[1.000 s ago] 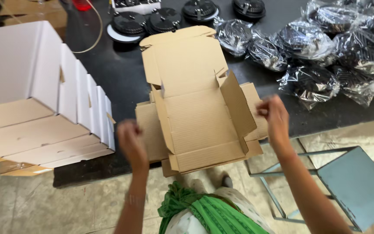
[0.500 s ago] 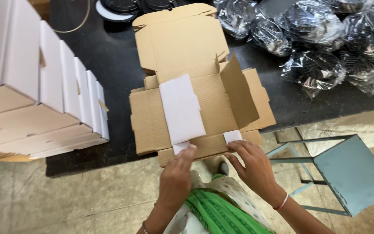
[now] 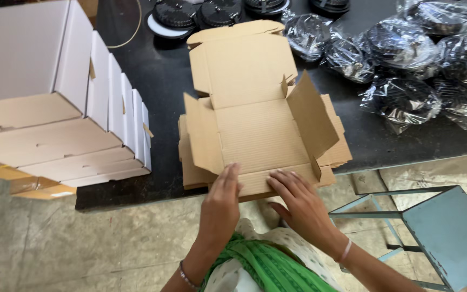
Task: The person assembles flat cardboard boxes by folding and tucking flaps, places a plastic-wrapped circular object into each box, closes the lids, and stacks the finished boxes. The process is repeated multiple times in a consistent sequence.
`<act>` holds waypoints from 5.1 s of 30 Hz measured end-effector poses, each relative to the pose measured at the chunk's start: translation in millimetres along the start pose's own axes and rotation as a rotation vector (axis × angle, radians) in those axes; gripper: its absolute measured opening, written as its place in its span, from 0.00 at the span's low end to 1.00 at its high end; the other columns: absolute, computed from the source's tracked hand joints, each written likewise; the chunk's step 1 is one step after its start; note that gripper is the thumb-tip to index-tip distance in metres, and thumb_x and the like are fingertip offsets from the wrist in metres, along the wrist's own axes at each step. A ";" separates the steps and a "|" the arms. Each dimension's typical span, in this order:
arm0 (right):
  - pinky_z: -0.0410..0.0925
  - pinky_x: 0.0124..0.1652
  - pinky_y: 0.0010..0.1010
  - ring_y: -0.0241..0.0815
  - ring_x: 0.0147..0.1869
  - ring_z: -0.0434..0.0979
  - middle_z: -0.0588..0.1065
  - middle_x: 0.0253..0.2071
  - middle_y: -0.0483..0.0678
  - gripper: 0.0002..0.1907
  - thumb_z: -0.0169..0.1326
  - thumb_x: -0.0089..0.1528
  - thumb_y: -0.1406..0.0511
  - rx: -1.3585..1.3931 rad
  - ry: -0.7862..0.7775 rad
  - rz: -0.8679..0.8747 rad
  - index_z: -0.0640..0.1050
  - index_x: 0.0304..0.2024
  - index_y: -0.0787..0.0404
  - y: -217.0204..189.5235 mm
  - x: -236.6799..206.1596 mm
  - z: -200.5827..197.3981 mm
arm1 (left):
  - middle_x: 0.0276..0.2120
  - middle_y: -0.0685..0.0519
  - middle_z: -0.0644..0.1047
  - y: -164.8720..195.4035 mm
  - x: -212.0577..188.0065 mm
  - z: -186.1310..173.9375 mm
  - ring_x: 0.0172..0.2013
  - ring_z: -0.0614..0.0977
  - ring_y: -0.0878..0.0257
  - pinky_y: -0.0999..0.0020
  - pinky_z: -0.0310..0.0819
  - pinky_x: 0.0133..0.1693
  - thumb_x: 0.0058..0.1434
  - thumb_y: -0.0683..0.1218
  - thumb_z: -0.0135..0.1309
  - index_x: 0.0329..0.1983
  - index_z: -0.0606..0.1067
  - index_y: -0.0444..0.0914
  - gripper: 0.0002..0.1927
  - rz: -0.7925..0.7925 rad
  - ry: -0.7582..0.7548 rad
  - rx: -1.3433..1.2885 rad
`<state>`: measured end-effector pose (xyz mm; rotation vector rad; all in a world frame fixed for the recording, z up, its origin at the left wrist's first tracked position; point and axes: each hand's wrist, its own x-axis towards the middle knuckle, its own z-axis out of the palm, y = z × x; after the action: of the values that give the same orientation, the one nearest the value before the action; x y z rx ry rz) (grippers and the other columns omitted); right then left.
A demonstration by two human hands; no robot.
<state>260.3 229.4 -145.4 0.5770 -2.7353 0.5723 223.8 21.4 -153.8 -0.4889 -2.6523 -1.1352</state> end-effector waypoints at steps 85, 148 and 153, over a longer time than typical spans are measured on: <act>0.68 0.51 0.53 0.62 0.53 0.76 0.73 0.57 0.55 0.34 0.51 0.60 0.63 0.124 -0.757 -0.229 0.61 0.69 0.54 44.5 123.2 38.7 | 0.60 0.52 0.72 -64.5 160.3 5.8 0.60 0.73 0.62 0.65 0.70 0.58 0.56 0.55 0.65 0.67 0.62 0.37 0.40 -0.417 -0.080 -0.770; 0.64 0.62 0.36 0.36 0.69 0.68 0.70 0.67 0.43 0.32 0.46 0.67 0.51 1.397 -0.161 0.587 0.66 0.70 0.58 181.0 72.3 3.4 | 0.69 0.29 0.58 15.6 181.2 136.7 0.69 0.61 0.37 0.52 0.59 0.68 0.23 0.62 0.80 0.74 0.47 0.26 0.80 0.290 -0.260 -0.289; 0.66 0.58 0.35 0.33 0.66 0.68 0.71 0.65 0.40 0.34 0.47 0.64 0.47 1.192 -0.243 0.781 0.68 0.70 0.52 170.2 85.1 -6.6 | 0.61 0.34 0.72 6.6 178.3 137.4 0.64 0.71 0.39 0.51 0.68 0.65 0.29 0.61 0.80 0.68 0.62 0.31 0.65 0.264 -0.321 -0.281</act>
<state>112.5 347.9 -163.9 -0.3156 -2.4555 2.4727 52.9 164.7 -185.4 -1.1228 -2.5784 -1.4513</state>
